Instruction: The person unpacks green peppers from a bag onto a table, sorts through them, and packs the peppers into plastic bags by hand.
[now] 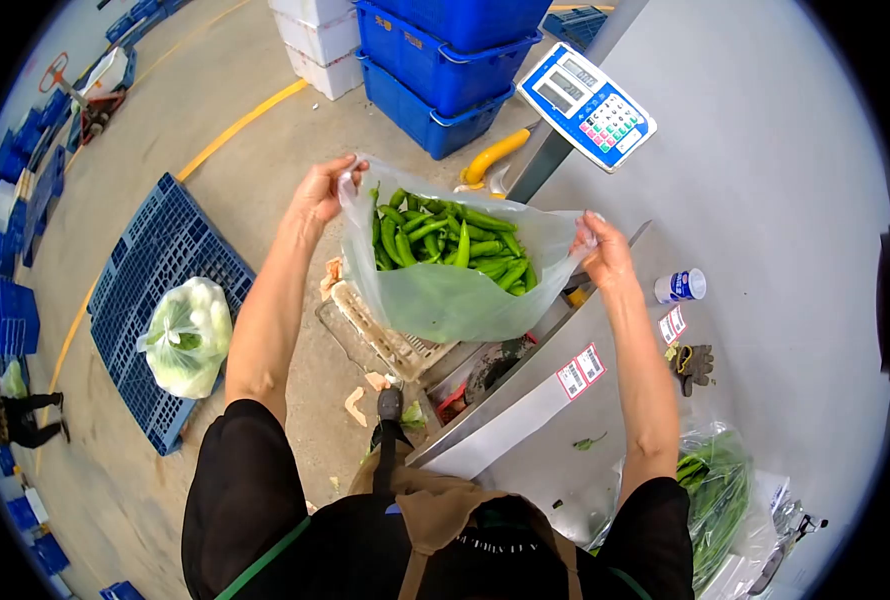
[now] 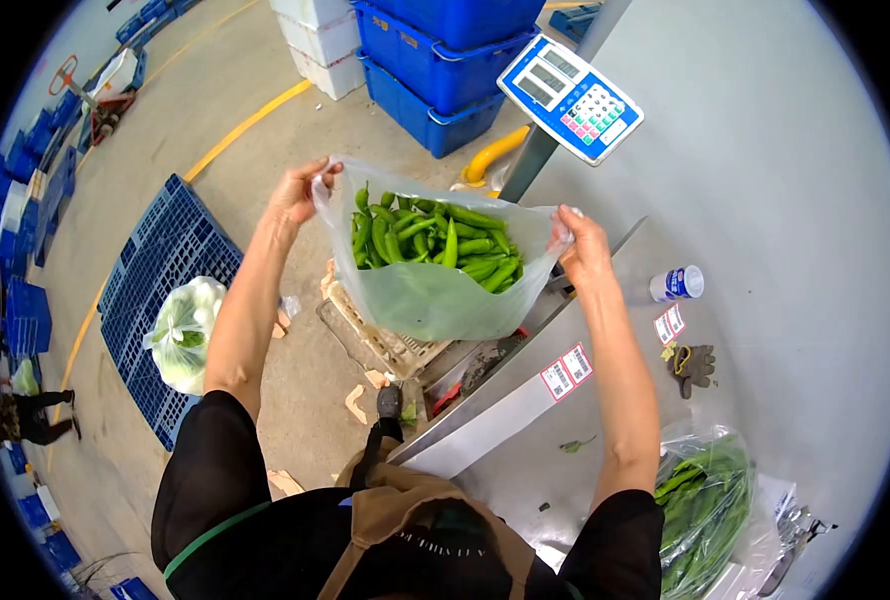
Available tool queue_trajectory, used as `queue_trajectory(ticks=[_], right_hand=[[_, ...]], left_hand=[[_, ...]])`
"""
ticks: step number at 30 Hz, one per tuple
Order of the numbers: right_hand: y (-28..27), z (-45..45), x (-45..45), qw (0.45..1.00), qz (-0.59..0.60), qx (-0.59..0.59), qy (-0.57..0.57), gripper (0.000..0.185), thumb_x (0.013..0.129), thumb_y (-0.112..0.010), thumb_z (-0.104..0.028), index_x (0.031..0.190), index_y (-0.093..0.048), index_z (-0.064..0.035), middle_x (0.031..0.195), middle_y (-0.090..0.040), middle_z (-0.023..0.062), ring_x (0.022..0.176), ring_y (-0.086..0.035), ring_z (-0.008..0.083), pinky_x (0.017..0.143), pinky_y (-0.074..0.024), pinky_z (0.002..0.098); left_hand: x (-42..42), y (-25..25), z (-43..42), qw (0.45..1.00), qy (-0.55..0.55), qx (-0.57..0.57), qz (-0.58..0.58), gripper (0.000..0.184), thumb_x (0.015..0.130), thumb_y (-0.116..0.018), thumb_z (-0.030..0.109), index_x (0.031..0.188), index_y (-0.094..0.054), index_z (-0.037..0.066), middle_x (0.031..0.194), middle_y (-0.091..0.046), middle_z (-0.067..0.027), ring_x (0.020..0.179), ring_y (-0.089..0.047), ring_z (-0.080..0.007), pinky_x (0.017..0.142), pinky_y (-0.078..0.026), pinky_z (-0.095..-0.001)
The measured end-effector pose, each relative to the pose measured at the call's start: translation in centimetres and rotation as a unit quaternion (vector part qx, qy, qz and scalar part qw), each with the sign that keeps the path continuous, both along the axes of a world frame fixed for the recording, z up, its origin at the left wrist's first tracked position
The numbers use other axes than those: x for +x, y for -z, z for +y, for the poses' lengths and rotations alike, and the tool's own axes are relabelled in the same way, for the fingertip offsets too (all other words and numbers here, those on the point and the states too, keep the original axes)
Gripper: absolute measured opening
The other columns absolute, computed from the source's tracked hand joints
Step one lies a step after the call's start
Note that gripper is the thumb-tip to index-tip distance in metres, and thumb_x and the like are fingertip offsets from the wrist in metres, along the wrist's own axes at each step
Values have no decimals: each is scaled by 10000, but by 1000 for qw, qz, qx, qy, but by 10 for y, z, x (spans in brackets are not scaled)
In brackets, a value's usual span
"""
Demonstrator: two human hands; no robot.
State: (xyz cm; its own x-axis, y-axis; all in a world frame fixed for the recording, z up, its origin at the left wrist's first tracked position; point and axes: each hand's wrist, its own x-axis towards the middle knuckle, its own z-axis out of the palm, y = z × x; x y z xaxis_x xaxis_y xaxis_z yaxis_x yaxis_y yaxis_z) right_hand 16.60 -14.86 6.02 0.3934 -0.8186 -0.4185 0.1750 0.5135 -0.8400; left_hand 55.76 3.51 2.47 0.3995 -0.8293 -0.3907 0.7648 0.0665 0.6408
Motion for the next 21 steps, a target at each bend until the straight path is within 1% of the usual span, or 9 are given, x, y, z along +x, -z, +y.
queue_trajectory(ticks=[3, 4, 7, 10, 14, 16, 17, 20, 21], right_hand=[[-17, -22, -7, 1000, 5, -10, -5, 156, 813, -665, -162, 870, -579, -45, 642, -497, 7, 609, -481, 137, 580, -412, 308], [-28, -20, -6, 999, 3, -19, 30, 162, 813, -662, -153, 865, -572, -29, 634, -480, 6, 585, -457, 131, 571, -402, 303], [-21, -25, -13, 999, -24, -45, 6, 158, 818, -650, -144, 846, -563, -16, 629, -467, 8, 560, -435, 126, 561, -391, 295], [2, -27, -21, 996, -62, -11, 57, 153, 824, -639, -135, 830, -557, -6, 606, -445, 6, 532, -413, 118, 541, -369, 297], [-9, -34, -38, 997, -64, -12, 47, 140, 835, -623, -121, 825, -559, 3, 565, -411, 3, 503, -381, 113, 515, -334, 303], [-10, -25, -45, 996, -63, -47, 34, 132, 828, -636, -117, 828, -569, -3, 593, -450, 6, 530, -417, 114, 528, -358, 302], [-11, -20, -48, 996, -61, -65, 27, 129, 825, -642, -115, 830, -575, -6, 607, -469, 7, 544, -434, 114, 535, -371, 302], [1, -7, -49, 998, 24, -45, 26, 143, 808, -679, -119, 854, -595, -12, 686, -544, 17, 616, -497, 118, 579, -420, 297], [11, -8, -53, 999, 28, -44, 12, 152, 804, -687, -120, 868, -600, -13, 714, -561, 18, 639, -509, 119, 598, -431, 293]], left_hand=[[17, -19, -10, 996, 44, -71, -21, 204, 825, -579, 19, 1004, -497, -33, 859, -599, -131, 543, -479, -63, 439, -393, -162], [16, -25, -9, 996, 33, -77, -19, 244, 830, -576, 23, 1043, -471, -31, 872, -576, -113, 525, -404, -37, 415, -325, -143], [8, -21, -3, 991, 59, -114, -31, 363, 848, -555, 19, 1172, -417, -70, 947, -571, -122, 540, -395, -38, 437, -350, -143], [-9, -22, -4, 992, 86, -76, -49, 395, 835, -579, 40, 1191, -433, -49, 994, -608, -113, 531, -402, -30, 422, -322, -152], [-29, -52, -11, 990, 92, -88, -65, 498, 853, -548, 38, 1294, -349, -77, 1117, -589, -152, 534, -396, -31, 435, -341, -135], [-37, -52, -14, 986, 100, -126, -54, 527, 853, -545, 41, 1318, -328, -80, 1135, -590, -158, 532, -395, -31, 436, -341, -134], [-37, -46, -15, 987, 99, -114, -59, 535, 849, -540, 34, 1325, -323, -79, 1133, -592, -157, 535, -400, -33, 439, -344, -134], [-34, -17, -12, 990, 97, -66, -78, 551, 834, -525, 12, 1338, -320, -72, 1109, -604, -149, 545, -419, -43, 454, -360, -140], [-37, -10, -10, 990, 98, -43, -87, 551, 828, -520, 4, 1338, -325, -68, 1089, -611, -144, 549, -428, -50, 463, -369, -146]])
